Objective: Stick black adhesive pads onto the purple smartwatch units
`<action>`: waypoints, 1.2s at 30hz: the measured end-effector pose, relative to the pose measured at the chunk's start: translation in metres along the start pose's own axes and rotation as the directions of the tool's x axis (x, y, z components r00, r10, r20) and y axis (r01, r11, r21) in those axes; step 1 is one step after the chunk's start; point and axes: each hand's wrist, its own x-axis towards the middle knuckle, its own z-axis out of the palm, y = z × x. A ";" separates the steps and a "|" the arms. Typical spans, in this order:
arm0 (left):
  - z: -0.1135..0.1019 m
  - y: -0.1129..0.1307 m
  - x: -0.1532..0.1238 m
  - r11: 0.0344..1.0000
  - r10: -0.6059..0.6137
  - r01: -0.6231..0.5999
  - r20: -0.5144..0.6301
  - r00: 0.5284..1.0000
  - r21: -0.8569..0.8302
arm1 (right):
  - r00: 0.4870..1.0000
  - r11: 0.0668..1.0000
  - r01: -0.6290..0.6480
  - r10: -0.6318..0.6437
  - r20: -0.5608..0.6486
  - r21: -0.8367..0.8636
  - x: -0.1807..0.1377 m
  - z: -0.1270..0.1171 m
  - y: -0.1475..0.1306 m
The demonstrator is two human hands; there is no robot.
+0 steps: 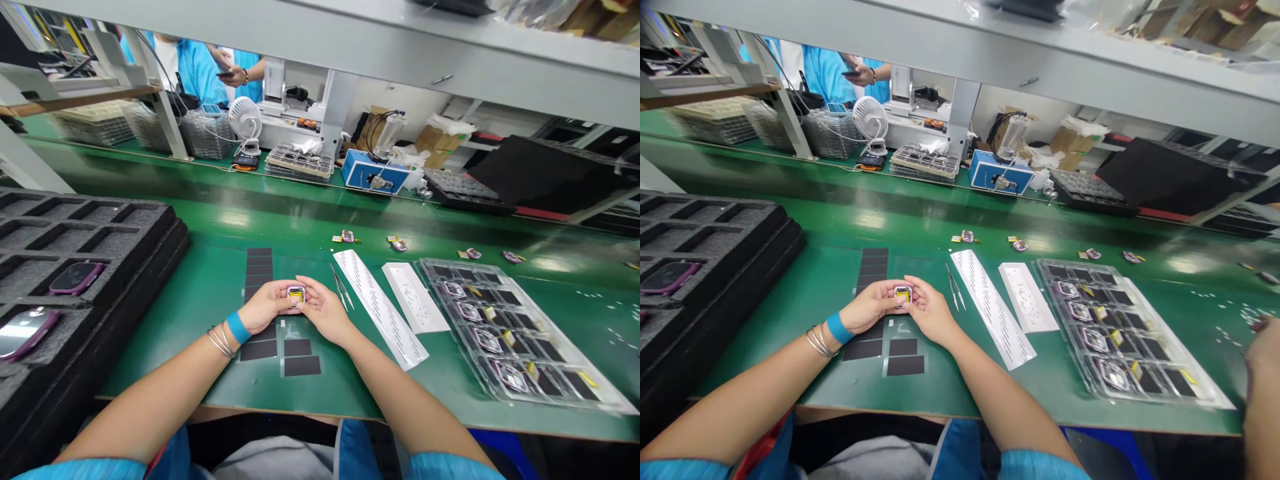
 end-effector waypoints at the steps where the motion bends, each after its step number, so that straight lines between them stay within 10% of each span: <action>1: 0.000 0.000 0.000 1.000 0.005 -0.005 -0.002 1.000 0.002 | 1.000 1.000 0.008 -0.008 -0.014 -0.012 -0.001 0.001 -0.001; 12: 0.001 0.004 0.002 0.999 -0.006 0.006 0.011 1.000 0.039 | 0.999 0.997 0.022 -0.026 -0.047 -0.076 -0.003 0.002 -0.004; 23: -0.011 0.019 0.008 0.978 0.043 -0.036 -0.027 0.999 0.205 | 0.966 0.807 0.090 -0.213 -0.145 -0.583 0.006 -0.021 0.000; 29: -0.017 0.018 0.007 0.594 0.538 -0.249 -0.147 0.830 0.765 | 0.956 0.782 0.052 -0.220 -0.196 -0.621 0.010 -0.024 0.001; 36: -0.014 0.018 0.009 0.324 0.673 -0.256 -0.032 0.739 0.911 | 0.959 0.780 0.064 -0.220 -0.177 -0.622 0.017 -0.024 0.005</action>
